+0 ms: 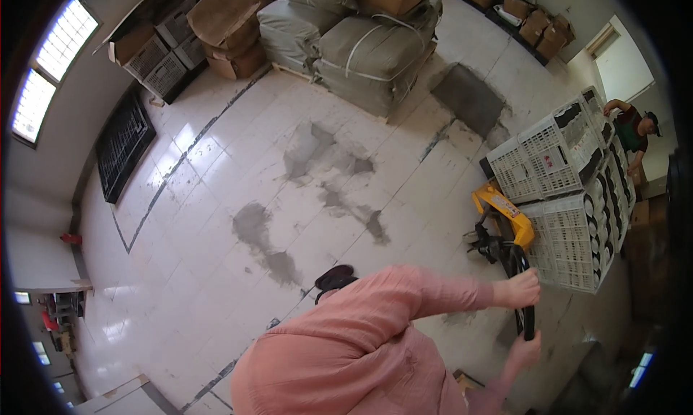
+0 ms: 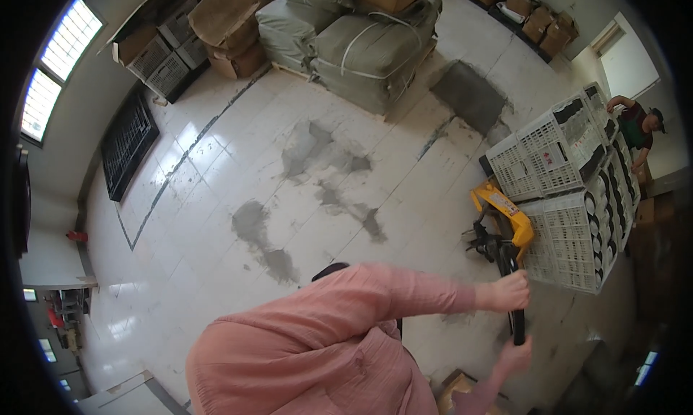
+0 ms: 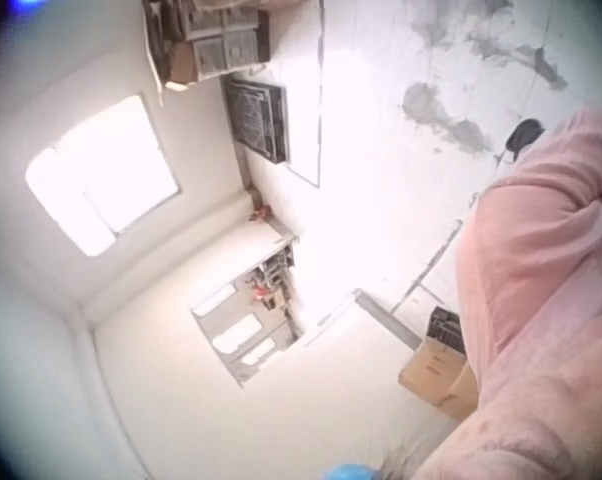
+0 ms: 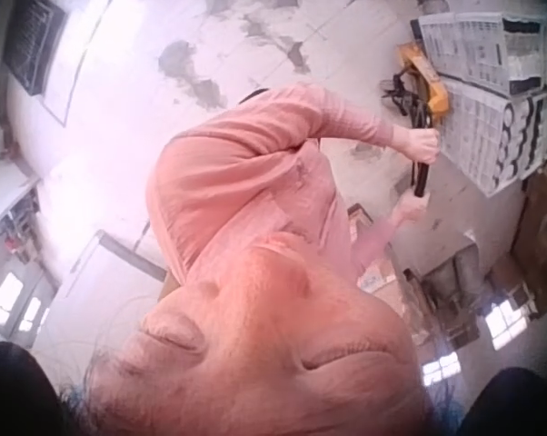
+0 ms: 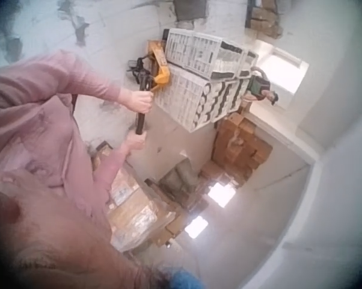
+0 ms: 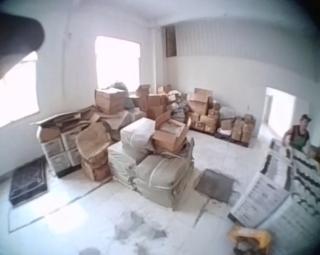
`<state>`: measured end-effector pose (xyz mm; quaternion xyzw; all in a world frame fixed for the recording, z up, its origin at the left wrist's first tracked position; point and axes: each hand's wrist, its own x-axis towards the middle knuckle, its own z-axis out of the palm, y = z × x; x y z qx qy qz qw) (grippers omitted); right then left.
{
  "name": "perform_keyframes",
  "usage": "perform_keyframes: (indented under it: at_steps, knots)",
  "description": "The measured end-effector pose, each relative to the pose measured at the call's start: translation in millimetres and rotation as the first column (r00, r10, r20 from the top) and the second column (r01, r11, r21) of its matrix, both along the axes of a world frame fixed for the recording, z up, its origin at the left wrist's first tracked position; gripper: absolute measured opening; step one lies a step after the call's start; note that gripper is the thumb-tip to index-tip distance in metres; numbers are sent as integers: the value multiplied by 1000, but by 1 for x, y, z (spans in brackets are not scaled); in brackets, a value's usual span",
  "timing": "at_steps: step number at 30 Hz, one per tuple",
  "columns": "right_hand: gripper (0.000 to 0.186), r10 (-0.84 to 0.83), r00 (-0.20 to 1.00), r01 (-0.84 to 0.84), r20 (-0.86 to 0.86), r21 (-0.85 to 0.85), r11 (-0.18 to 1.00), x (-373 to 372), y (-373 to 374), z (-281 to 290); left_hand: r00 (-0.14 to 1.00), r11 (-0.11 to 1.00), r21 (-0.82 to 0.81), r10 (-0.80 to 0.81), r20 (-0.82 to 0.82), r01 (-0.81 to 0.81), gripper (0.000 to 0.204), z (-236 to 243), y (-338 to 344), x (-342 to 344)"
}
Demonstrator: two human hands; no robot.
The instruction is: Using a manual pallet jack to transport stacks of crates through a warehouse.
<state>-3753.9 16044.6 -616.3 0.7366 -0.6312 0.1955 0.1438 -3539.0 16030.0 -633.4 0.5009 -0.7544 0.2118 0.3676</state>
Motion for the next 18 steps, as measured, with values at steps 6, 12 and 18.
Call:
perform_keyframes:
  at_steps: [6,12,18]
  knots:
    - [21,161,987,-161,3,91,983,37,98,-25,1000,991,134,-14,27,11,8,-23,101,47]
    - [21,184,981,-184,69,2,983,36,203,-45,999,995,103,-15,29,12,9,-30,205,51]
    - [22,249,966,-244,75,-67,967,25,275,-14,999,998,56,37,11,-38,9,-13,276,31]
